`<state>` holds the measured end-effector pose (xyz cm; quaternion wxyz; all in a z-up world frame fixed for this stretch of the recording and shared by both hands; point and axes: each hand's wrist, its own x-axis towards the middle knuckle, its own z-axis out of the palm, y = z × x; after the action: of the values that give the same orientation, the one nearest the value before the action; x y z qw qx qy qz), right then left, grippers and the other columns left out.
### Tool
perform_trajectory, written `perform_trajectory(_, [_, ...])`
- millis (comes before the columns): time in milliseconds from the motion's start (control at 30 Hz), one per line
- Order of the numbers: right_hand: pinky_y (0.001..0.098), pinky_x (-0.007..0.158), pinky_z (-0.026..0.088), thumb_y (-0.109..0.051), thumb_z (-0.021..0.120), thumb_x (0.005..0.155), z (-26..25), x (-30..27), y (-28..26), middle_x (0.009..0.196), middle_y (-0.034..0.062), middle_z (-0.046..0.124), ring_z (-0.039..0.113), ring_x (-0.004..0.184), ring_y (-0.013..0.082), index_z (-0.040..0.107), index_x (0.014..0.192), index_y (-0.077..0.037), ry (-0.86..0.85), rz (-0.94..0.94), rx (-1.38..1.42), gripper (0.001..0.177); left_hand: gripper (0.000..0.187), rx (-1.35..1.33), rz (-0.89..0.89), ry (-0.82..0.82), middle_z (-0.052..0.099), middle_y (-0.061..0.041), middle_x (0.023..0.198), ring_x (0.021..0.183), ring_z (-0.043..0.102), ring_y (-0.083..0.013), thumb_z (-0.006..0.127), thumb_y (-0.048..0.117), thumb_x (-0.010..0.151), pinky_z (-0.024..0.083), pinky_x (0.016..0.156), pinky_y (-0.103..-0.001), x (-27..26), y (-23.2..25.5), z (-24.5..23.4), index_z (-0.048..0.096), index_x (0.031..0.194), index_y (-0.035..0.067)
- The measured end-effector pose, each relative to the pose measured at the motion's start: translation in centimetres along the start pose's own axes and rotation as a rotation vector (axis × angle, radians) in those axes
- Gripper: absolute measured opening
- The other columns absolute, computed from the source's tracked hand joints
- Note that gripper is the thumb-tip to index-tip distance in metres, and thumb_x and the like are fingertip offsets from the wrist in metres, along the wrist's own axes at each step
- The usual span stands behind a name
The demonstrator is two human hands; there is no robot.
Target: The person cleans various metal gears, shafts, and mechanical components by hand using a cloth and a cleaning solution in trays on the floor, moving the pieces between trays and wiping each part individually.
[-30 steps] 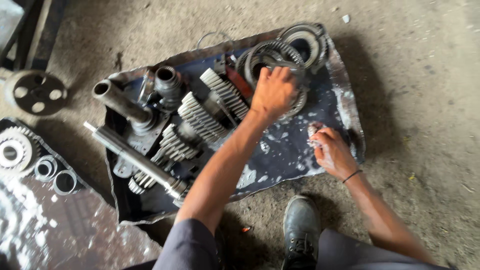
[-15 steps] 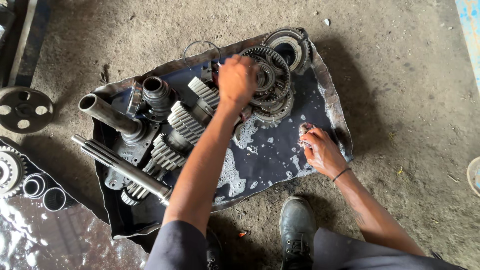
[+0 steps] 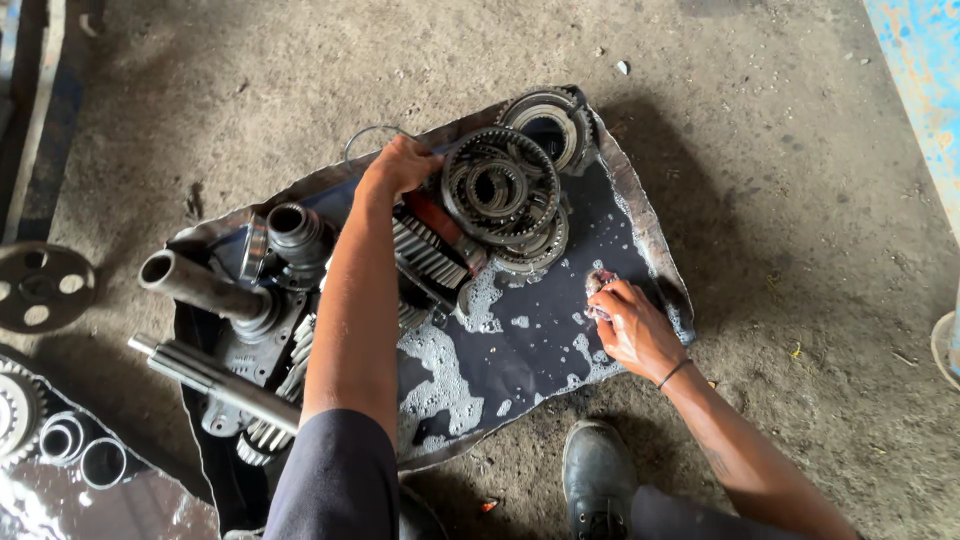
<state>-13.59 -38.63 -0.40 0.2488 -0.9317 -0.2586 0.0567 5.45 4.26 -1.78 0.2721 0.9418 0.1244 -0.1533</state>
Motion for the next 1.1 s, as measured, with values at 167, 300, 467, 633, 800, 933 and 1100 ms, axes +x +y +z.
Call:
perform_trajectory(167, [0.0476,0.088,0.054,-0.009,0.064,0.085,0.3,0.1,0.0,0.113,0.0118,0.058,0.061,0.102,0.0354,0.061,0.109,-0.005,-0.006,-0.004,0.018,0.024,0.084,-0.141,-0.200,0.048,0.054,-0.025,0.144,0.136,0.051,-0.0403,0.047,0.071,0.093,0.041,0.111,-0.049,1.0,2.7,0.0,0.057,0.138,0.001])
perform_trajectory(300, [0.0479,0.088,0.053,-0.009,0.064,0.086,0.4,0.3,-0.1,0.115,0.0121,0.057,0.061,0.103,0.0355,0.060,0.111,-0.005,-0.032,0.024,0.018,0.025,0.094,-0.135,-0.146,0.039,0.051,-0.028,0.144,0.136,0.047,-0.0427,0.038,0.080,0.091,0.037,0.111,-0.051,1.8,4.1,1.6,0.055,0.139,0.001])
perform_trajectory(467, [0.0489,0.089,0.053,-0.009,0.065,0.085,-0.5,0.2,0.3,0.115,0.0128,0.057,0.060,0.104,0.0370,0.060,0.113,-0.007,-0.022,0.021,0.031,0.029,0.087,-0.147,-0.078,0.096,0.059,-0.033,0.134,0.131,0.053,-0.0458,0.038,0.079,0.096,0.041,0.112,-0.050,1.3,5.9,2.6,0.066,0.133,0.005])
perform_trajectory(633, [0.0421,0.091,0.056,-0.007,0.062,0.095,0.4,0.6,-1.5,0.126,0.0180,0.055,0.063,0.108,0.0329,0.055,0.136,-0.010,0.160,0.060,0.177,0.042,0.053,0.076,0.228,0.564,0.070,-0.024,0.109,0.104,0.064,-0.0453,0.055,0.054,0.100,0.046,0.088,-0.057,-3.6,7.7,0.7,0.073,0.106,0.004])
perform_trajectory(800, [0.0432,0.100,0.053,-0.010,0.070,0.090,-0.2,-0.6,-0.6,0.134,0.0217,0.052,0.060,0.118,0.0388,0.050,0.139,-0.004,0.508,-0.078,0.004,0.054,0.027,0.013,0.683,0.641,0.065,-0.020,0.109,0.108,0.060,-0.0428,0.071,0.026,0.103,0.044,0.088,-0.057,-10.9,11.7,0.7,0.069,0.117,0.003])
perform_trajectory(933, [0.0423,0.093,0.054,-0.016,0.073,0.092,0.0,-0.4,-0.9,0.133,0.0209,0.052,0.062,0.110,0.0357,0.052,0.136,-0.003,0.382,-0.003,0.015,0.050,0.031,0.118,0.851,0.337,0.067,-0.018,0.118,0.108,0.060,-0.0384,0.071,0.026,0.090,0.044,0.087,-0.054,-15.9,13.5,0.3,0.069,0.112,0.005])
perform_trajectory(1100, [0.0412,0.090,0.056,-0.018,0.071,0.095,-1.3,-1.4,-1.2,0.129,0.0159,0.056,0.064,0.108,0.0311,0.058,0.128,-0.004,0.426,0.020,0.126,0.038,0.041,0.444,0.852,0.018,0.065,-0.014,0.118,0.117,0.059,-0.0327,0.070,0.035,0.085,0.043,0.101,-0.051,-22.4,10.3,-0.9,0.066,0.114,0.007])
